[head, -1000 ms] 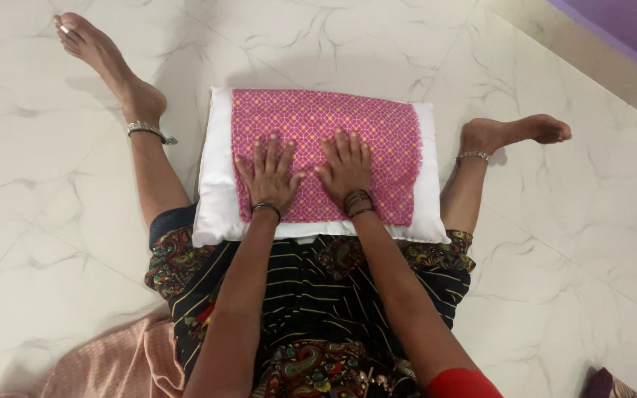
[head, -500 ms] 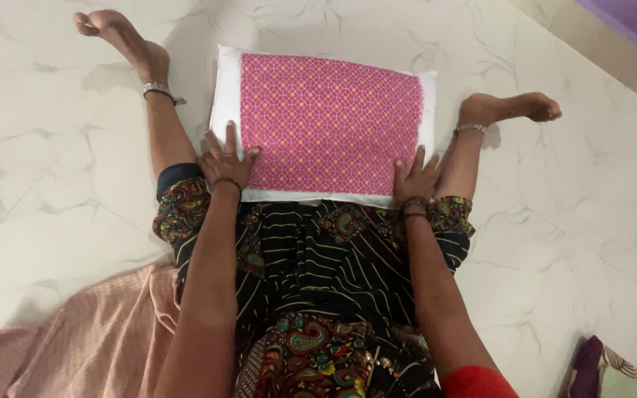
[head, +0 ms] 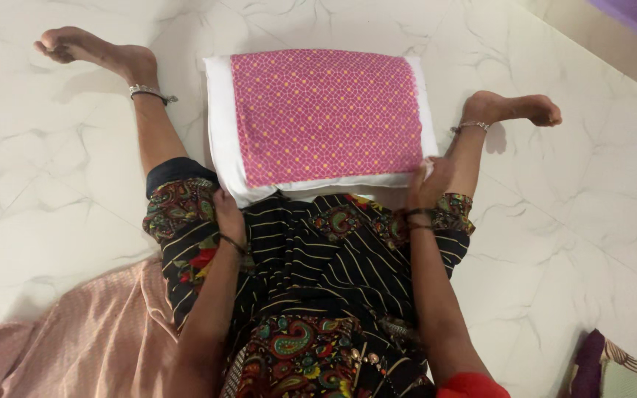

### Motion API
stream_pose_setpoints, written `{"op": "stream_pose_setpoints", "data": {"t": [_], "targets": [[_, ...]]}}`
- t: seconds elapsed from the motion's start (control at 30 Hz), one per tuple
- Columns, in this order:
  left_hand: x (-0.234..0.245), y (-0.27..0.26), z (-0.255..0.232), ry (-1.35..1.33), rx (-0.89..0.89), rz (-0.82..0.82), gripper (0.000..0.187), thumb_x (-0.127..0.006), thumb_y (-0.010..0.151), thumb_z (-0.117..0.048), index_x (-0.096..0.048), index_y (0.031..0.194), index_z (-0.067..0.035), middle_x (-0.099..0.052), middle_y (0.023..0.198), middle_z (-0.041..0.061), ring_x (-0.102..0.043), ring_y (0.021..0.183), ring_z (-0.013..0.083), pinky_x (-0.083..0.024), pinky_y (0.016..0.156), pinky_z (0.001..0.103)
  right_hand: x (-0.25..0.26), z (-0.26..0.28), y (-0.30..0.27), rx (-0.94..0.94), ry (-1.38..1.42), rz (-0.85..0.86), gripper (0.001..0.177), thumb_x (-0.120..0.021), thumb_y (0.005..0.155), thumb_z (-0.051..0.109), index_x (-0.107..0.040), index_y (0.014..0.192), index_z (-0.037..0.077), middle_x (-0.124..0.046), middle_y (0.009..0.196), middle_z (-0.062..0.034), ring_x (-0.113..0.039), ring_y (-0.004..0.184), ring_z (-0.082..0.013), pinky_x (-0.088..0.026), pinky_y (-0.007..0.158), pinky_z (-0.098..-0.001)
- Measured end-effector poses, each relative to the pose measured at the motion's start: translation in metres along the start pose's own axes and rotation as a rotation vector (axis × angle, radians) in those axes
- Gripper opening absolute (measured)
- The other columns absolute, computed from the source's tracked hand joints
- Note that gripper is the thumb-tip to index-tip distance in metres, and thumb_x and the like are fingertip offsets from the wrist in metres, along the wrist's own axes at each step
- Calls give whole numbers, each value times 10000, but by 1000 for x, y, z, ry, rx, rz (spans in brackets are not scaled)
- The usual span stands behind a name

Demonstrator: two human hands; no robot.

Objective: The person sits on the floor and puts pillowcases on several pillows one by one. They insert each pillow into a case, adjust the fabric, and smooth the surface before moving to the next item.

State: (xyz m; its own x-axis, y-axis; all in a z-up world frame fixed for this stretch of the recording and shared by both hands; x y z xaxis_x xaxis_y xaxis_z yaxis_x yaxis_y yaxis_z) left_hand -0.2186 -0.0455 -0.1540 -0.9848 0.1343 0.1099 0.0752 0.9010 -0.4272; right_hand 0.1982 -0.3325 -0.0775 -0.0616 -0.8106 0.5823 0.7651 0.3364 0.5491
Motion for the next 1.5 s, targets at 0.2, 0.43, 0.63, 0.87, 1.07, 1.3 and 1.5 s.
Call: {"op": "stream_pose_setpoints", "data": {"t": [0.2,0.43,0.63,0.87,1.07,1.3,1.5], "targets": [[-17,-101,-8,771,-482,315,534,-477,1061,-503,-556,1202,5,-679,1086,207,-645,1047,326,-464,996,425,-12,101,-97,342,-173,1333,579,-380,1024,579,-742,1184,157,-709,1217,-118,-644,1135,-366,-494,988,-512],[-34,-88,-58,1644,-564,698,690,-273,1031,-680,-549,1480,-235,-483,1549,64,-360,1469,326,99,1158,747,0,31,-70,-112,-886,1636,633,-464,941,706,-682,1303,234,-648,1326,-122,-586,1270,-320,-394,1133,-481],[-32,-42,-6,1932,-165,1000,870,-335,917,-824,-302,1605,-293,-273,1670,38,-243,1541,277,-99,1206,604,-6,40,-82,55,-944,1531,499,-509,981,552,-707,1268,195,-689,1277,-111,-627,1233,-309,-426,1122,-485],[-33,-19,-32,1420,-346,780,793,-759,758,-675,-701,1341,-140,-709,1392,123,-684,1258,334,-547,1018,470,7,48,-58,68,-445,833,319,-591,989,275,-678,1260,132,-685,1292,-140,-647,1183,-351,-495,1029,-505],[-40,-76,-34,19,136,558,990,-796,748,-112,-206,1542,-152,-588,1337,144,-656,1136,274,-584,858,445,1,81,25,325,-548,160,476,-658,716,174,-661,1191,137,-654,1239,-198,-584,1143,-421,-390,989,-598],[36,-86,-97,619,-648,-11,835,-729,868,-93,-320,1587,23,-496,1491,278,-499,1360,409,-409,1161,486,1,102,17,240,-496,788,131,-604,932,150,-730,950,182,-735,978,-98,-703,855,-320,-538,756,-476],[-89,-89,-127,953,-871,45,755,-488,1011,-452,-253,1640,-105,-179,1710,119,-80,1596,406,-54,1264,669,-60,228,-41,351,201,485,474,-317,1131,400,-625,1336,104,-582,1450,-170,-502,1385,-347,-367,1188,-519]]}}
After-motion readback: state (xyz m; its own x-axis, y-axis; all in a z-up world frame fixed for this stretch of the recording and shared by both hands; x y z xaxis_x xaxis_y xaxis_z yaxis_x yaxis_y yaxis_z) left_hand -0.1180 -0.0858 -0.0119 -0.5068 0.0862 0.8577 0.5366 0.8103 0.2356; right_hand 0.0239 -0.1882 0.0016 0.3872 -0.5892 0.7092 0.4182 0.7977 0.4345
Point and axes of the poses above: each hand's wrist, its own y-axis towards the middle knuckle, its own x-axis out of the back of the hand, z = x × y, the point moved 5 cm from there along y, towards the middle knuckle
